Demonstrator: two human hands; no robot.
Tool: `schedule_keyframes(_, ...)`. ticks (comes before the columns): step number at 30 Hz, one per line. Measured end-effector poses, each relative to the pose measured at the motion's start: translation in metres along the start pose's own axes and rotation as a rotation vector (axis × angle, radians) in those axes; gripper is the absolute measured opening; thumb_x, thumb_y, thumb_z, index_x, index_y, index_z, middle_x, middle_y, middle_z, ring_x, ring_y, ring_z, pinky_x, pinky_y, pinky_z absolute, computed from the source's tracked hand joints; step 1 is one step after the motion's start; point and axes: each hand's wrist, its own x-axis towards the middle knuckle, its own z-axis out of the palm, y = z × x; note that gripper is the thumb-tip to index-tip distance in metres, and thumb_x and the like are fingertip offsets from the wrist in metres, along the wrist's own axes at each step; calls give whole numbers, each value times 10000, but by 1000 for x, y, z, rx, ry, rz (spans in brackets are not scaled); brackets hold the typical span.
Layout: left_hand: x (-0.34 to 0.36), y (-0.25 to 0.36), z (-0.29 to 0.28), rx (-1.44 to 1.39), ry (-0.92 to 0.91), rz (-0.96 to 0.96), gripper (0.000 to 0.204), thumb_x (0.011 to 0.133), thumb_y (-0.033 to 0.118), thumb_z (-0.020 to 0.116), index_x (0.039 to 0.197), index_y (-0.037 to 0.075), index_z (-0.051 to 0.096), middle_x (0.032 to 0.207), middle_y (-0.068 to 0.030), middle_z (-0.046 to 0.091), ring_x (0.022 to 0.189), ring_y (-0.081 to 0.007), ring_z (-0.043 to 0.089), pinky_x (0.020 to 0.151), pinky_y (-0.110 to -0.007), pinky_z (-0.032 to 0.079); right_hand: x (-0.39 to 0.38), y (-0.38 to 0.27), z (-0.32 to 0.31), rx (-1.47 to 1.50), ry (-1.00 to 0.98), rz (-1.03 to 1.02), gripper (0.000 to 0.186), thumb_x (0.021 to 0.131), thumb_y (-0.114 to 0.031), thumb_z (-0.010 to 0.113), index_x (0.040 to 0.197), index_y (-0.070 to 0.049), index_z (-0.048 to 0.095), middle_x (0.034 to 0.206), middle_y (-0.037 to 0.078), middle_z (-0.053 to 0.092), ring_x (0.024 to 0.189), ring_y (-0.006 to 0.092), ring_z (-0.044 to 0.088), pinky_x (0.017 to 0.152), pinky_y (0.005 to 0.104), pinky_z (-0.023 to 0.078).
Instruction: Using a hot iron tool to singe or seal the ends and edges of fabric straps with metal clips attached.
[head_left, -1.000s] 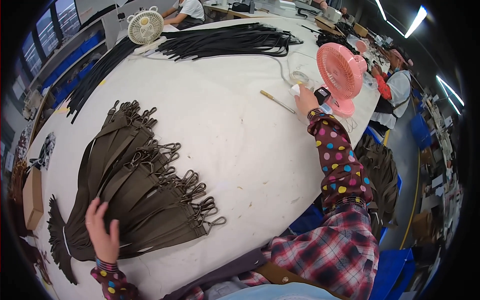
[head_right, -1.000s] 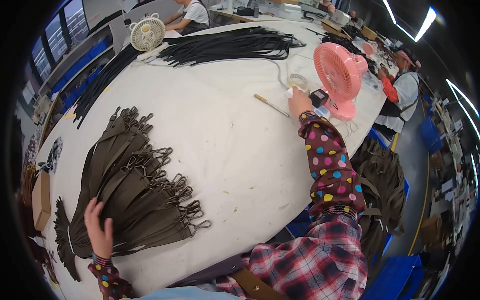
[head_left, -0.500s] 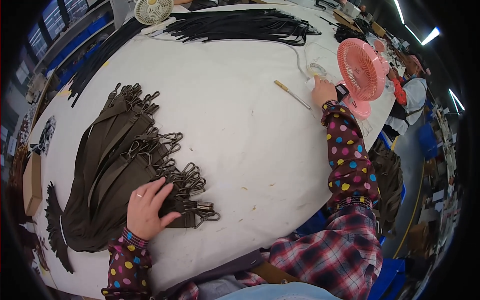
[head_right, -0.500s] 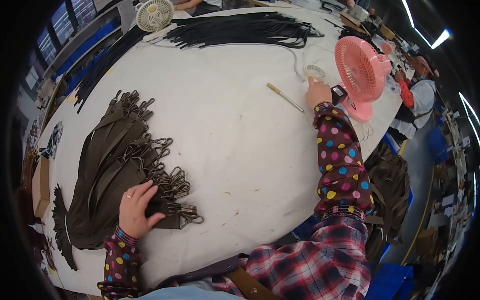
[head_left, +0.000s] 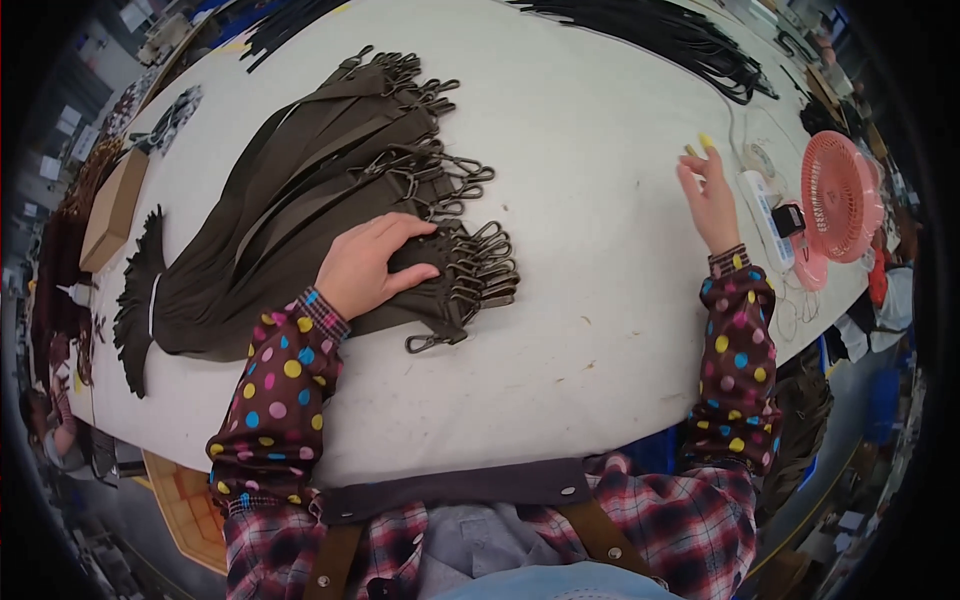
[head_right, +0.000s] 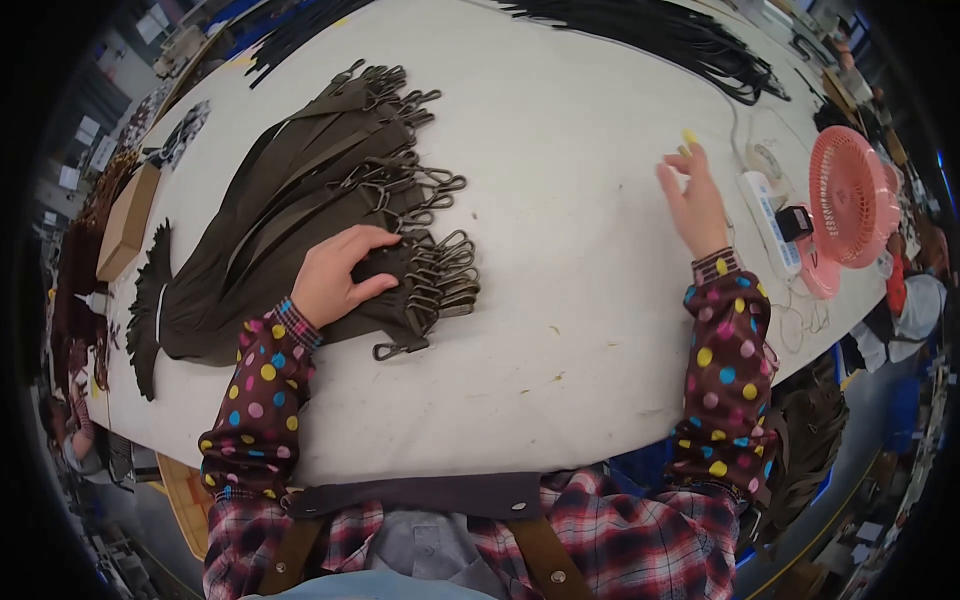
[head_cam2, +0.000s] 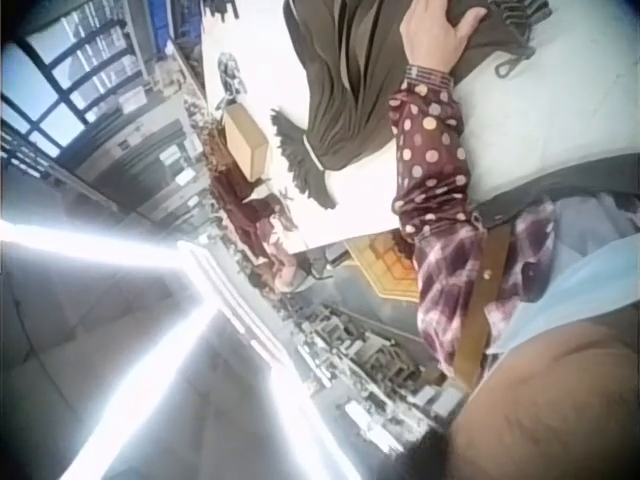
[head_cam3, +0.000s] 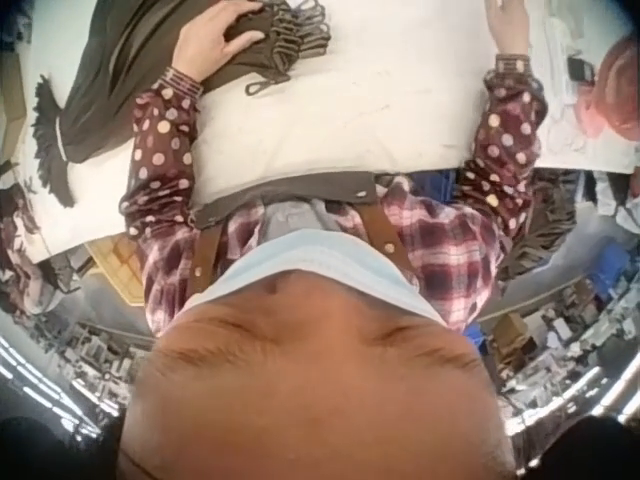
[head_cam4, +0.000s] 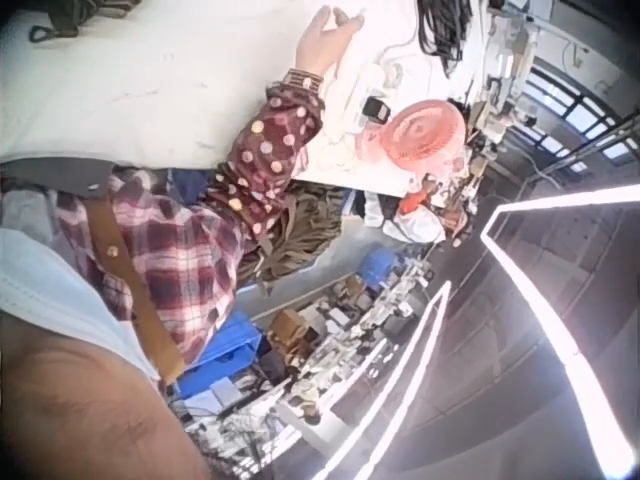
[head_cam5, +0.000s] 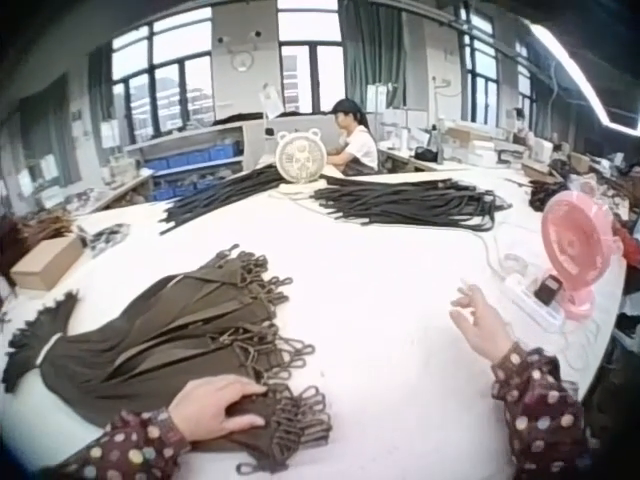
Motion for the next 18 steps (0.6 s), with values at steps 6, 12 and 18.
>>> schedule_keyframes(6, -8, 4, -7, -119, -91, -164, 400, 753, 191, 703, 1107, 61, 569, 1098, -74, 584, 879, -254, 600, 719, -292, 501, -99, -189, 67, 89, -488, -684, 732, 777, -439, 656, 1312, -20, 382, 1363, 163, 382, 1295, 319, 325, 1037, 475, 276)
schedule_keyframes(12, -45, 13, -26, 234, 87, -34, 295, 810, 176, 636, 1096, 124, 582, 1090, -29, 573, 1013, -212, 537, 913, -357, 376, -132, -204, 98, -111, -488, -725, 697, 767, -360, 662, 1281, 12, 375, 1414, 147, 320, 1344, 319, 251, 1026, 574, 232)
schedule_keyframes(18, -75, 24, -22, 265, -123, -74, 435, 843, 313, 585, 1261, 229, 502, 1352, -47, 415, 1238, -223, 395, 1050, -482, 236, -121, -200, 101, 147, -598, -576, 613, 771, -171, 592, 1308, -4, 349, 1350, 129, 414, 1338, 295, 284, 1041, 550, 230)
